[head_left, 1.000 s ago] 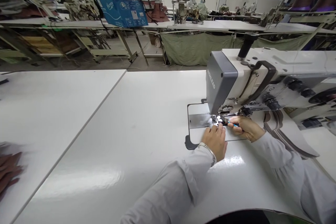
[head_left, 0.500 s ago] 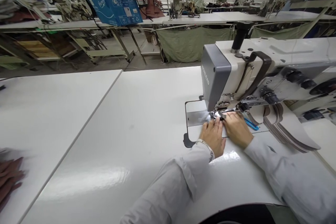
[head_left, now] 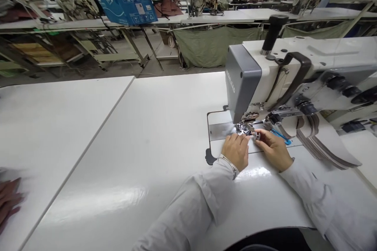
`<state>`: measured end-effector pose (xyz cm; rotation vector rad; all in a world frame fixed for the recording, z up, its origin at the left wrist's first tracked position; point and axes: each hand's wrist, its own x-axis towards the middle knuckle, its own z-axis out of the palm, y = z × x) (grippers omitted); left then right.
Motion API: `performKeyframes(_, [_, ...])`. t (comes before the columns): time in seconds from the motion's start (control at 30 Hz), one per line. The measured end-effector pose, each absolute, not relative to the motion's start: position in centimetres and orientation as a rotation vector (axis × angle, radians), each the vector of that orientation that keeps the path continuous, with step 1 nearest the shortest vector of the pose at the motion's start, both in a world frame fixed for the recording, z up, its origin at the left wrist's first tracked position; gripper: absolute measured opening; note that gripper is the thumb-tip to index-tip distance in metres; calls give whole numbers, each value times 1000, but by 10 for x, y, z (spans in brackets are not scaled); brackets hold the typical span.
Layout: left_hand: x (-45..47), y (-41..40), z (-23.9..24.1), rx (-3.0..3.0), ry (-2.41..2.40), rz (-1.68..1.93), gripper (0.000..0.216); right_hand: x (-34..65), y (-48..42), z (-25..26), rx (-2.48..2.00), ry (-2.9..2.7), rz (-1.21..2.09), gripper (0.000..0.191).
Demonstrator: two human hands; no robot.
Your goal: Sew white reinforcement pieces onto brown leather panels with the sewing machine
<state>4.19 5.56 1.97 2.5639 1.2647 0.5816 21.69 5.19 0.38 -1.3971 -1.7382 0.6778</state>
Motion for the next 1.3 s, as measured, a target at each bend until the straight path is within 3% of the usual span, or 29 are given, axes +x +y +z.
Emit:
performKeyframes(0.1, [43, 57, 19, 2497, 1261, 597, 37, 215, 50, 4, -1376, -1663, 778, 31])
performKeyframes(0.3, [49, 65, 14, 2371, 1064, 684, 55, 206, 37, 20, -1312, -1804, 653, 26])
performKeyframes(0.47, [48, 52, 19, 2179, 993, 867, 19, 208, 4, 31, -1318, -1695, 684, 27])
performKeyframes(0.6, [46, 18, 39, 2088, 1009, 898, 17, 209, -33, 35, -1319, -1338, 1100, 31])
performKeyframes(0.73, [45, -17, 59, 2011, 1044, 820, 14, 202, -65, 39, -860, -769, 1849, 35])
performKeyframes(0.83, [44, -38, 73, 1946, 1018, 801, 14, 194, -79, 39, -586, -384, 2134, 41])
performKeyframes(0.93, [43, -57, 90, 1911, 1014, 776, 13, 188, -89, 34, -502, -203, 2274, 50])
performKeyframes(1.3, [50, -108, 178, 1976, 922, 856, 13, 194, -144, 7, -676, -205, 2393, 51])
